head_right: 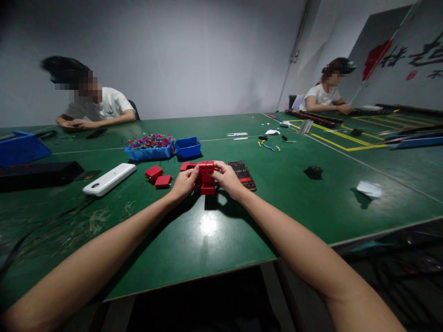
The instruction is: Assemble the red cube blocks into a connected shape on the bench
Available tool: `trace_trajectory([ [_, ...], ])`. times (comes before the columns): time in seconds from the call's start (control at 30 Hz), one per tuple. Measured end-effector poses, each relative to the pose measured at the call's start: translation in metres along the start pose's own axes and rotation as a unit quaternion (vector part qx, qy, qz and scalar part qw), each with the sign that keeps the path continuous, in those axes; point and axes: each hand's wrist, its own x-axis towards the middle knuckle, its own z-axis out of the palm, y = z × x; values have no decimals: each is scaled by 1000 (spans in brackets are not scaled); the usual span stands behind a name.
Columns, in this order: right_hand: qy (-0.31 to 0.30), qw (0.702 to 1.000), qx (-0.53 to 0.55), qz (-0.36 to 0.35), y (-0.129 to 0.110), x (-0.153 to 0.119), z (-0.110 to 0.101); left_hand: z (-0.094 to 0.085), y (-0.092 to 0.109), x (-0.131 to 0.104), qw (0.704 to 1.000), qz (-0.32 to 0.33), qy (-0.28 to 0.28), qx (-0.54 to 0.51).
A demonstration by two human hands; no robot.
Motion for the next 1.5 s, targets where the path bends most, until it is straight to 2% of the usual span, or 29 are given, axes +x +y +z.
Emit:
trace_trajectory([
  [0.13, -32, 999, 5, 26, 4, -1, -1, 10, 1, -4, 988, -62, -15, -141],
  [0.37, -87, 992, 21, 92, 6, -6, 5, 11, 1, -4, 983, -105, -7, -148],
  [0.43, -76, 992, 18, 95, 5, -6, 6, 11, 1, -3, 981, -110, -13, -160],
  [0.63, 17, 997, -44, 58, 8, -2, 3, 14, 8, -6, 976, -74, -67, -192],
  [0.87, 7, 997, -61, 56, 12, -1, 0, 16, 9, -4, 979, -84, -21, -182],
  [1.0, 1, 995, -85, 51, 14, -1, -2, 13, 7, -2, 971, -109, -55, -204],
  [1.2, 29, 995, -81, 47, 17, 1, -1, 11, 6, -2, 969, -106, -102, -199],
  [1.27, 34, 996, -53, 57, 16, 0, -1, 11, 6, -2, 970, -104, -98, -196],
  [1.4, 58, 996, 8, 70, 10, 1, -1, 12, 5, -1, 968, -117, -49, -216],
  [1.5, 88, 994, 32, 63, 8, 3, -4, 12, 5, 0, 962, -123, -43, -238],
])
